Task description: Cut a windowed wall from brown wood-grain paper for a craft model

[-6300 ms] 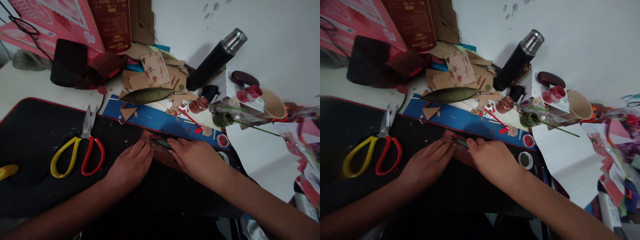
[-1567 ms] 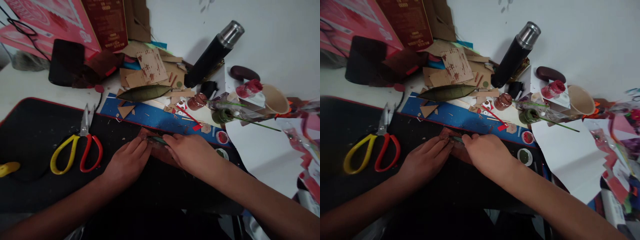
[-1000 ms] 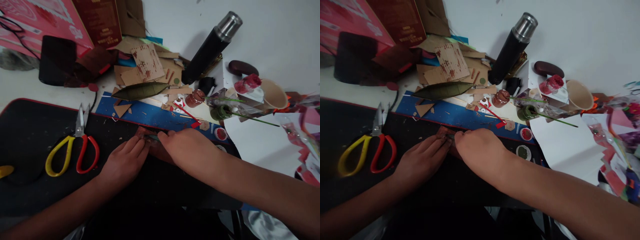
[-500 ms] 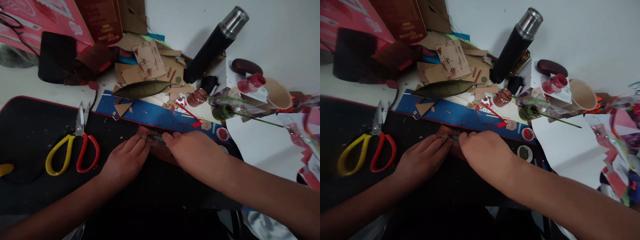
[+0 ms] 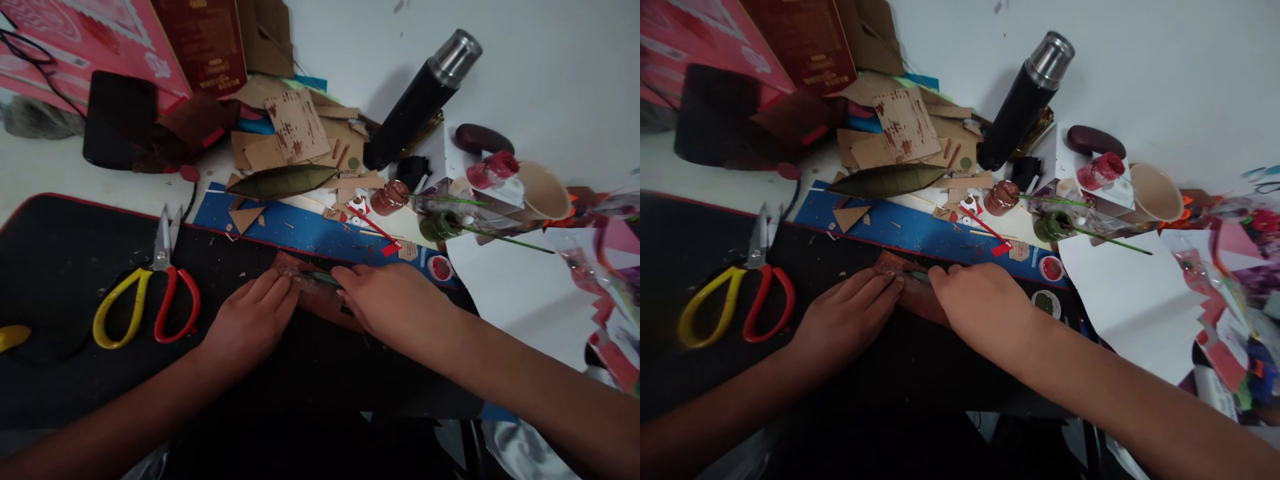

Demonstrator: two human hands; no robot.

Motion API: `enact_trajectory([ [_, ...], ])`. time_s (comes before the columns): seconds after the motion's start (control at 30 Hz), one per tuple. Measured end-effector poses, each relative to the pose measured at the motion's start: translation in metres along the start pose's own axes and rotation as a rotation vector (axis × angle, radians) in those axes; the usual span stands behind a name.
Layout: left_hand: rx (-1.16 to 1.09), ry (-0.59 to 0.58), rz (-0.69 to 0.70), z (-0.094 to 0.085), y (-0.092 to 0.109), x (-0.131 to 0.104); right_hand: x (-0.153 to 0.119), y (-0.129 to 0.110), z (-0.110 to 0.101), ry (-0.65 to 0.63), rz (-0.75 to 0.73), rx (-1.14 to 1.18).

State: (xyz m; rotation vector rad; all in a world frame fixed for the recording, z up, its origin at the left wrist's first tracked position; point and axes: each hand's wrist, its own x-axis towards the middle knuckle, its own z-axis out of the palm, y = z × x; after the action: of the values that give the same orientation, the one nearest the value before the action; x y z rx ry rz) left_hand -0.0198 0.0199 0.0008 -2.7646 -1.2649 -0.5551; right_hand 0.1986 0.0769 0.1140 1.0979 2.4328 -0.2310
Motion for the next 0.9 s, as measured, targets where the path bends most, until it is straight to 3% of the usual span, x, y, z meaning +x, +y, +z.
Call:
enact_trajectory([
  [0.23,0.005,0.006,0.008,-0.0008,-0.0002,0.0003,-0.0102,0.0070,0.0013,0.042,0.019,0.014],
  [0.9,-0.002,-0.003,-0.006,0.0005,-0.0008,-0.0014,-0.0058,0.0049,0.0091,0.039,0.008,0.041],
])
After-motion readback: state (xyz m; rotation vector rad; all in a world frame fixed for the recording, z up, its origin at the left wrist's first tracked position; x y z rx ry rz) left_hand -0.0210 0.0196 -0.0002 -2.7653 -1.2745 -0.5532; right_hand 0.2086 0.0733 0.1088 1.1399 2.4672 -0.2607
